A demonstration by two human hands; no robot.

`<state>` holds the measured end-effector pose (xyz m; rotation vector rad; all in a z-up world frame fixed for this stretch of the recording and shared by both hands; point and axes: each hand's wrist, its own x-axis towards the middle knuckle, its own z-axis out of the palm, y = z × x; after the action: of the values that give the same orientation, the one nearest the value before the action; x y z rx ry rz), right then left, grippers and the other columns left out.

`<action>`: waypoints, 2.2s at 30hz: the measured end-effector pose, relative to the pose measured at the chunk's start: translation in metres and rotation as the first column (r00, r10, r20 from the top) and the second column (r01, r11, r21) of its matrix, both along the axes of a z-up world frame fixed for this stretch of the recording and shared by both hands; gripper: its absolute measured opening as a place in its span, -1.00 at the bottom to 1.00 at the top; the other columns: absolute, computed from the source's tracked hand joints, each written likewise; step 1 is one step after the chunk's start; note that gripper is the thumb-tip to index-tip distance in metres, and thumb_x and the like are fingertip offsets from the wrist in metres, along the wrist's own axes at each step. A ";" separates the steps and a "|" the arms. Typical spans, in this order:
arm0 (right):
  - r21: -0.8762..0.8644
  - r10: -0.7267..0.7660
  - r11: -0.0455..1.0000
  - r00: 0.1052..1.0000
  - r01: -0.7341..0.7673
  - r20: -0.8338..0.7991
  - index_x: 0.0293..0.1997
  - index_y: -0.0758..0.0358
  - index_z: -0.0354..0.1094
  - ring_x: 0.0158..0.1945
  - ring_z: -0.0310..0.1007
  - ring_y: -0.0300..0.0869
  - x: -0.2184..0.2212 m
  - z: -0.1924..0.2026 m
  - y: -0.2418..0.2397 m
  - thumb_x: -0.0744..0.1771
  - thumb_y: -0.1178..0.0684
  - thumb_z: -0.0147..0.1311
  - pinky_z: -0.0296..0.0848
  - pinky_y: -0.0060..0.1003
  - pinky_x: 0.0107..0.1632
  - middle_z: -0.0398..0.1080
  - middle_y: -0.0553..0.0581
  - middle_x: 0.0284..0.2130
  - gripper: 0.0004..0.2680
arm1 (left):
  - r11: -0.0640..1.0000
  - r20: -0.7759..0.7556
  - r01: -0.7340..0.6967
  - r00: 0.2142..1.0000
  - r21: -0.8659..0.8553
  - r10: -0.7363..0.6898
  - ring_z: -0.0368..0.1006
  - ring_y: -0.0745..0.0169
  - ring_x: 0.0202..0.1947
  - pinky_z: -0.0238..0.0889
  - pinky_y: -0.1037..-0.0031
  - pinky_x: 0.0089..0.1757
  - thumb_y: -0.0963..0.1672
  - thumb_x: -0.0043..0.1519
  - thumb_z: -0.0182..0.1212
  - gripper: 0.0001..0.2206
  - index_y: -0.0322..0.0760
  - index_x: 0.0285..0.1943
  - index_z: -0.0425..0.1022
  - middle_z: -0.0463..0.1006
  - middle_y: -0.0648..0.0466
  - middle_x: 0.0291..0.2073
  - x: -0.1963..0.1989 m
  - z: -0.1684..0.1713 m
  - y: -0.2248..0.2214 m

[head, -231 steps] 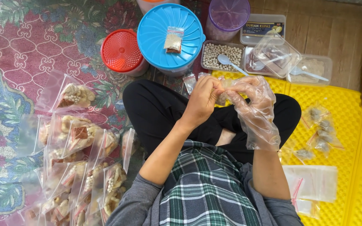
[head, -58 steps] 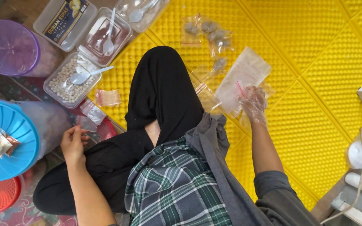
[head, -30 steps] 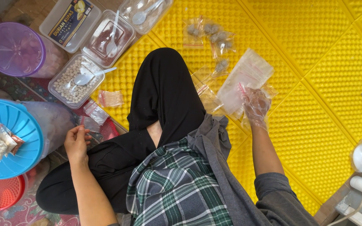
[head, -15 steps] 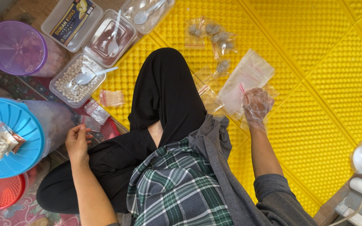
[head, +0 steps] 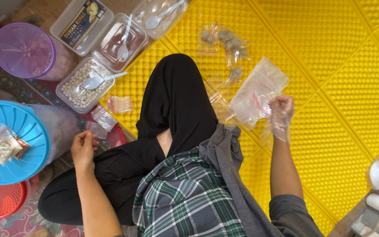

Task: Packing small food ingredients like seeds and powders into small plastic bags using a spoon and sealing them.

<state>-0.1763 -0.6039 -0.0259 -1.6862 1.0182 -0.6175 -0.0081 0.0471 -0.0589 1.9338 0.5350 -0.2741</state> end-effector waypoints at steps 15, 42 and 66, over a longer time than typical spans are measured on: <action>0.175 0.344 0.884 0.858 -0.433 0.382 0.07 0.18 0.29 -0.10 0.61 -0.19 0.156 0.100 0.170 0.27 0.30 0.34 0.63 -0.39 -0.03 0.54 0.14 -0.18 -0.66 | 0.999 0.491 0.035 0.870 0.042 -0.051 0.53 -0.17 -0.11 0.36 0.20 -0.05 -0.22 0.29 0.22 -0.87 -0.33 -0.01 0.55 0.58 -0.18 -0.18 -0.009 0.129 -0.110; -0.049 0.872 0.370 0.329 -0.928 0.361 -0.09 0.46 0.53 -0.33 0.38 -0.16 0.144 0.242 0.381 0.36 0.29 0.05 0.50 -0.30 -0.18 0.39 0.25 -0.44 -0.87 | 0.621 0.305 -0.073 0.823 -0.780 0.480 0.62 0.13 -0.07 0.52 0.42 -0.02 -0.24 0.18 0.42 -0.65 -0.43 0.12 0.47 0.59 -0.12 -0.11 -0.061 0.190 -0.161; -0.186 0.930 0.236 0.166 -0.954 0.327 -0.04 0.50 0.52 -0.17 0.49 0.03 0.151 0.209 0.368 0.24 0.27 0.38 0.63 -0.15 -0.15 0.50 0.37 -0.18 -0.76 | 0.813 0.491 -0.063 0.769 -0.579 0.409 0.53 0.33 -0.14 0.52 0.57 -0.12 -0.21 0.21 0.39 -0.90 -0.41 -0.20 0.60 0.53 0.03 -0.20 -0.056 0.213 -0.155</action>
<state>-0.0256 -0.2364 0.1831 -1.6613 -0.4514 0.0035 -0.0645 -0.1080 0.1540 1.2694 0.2379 0.3410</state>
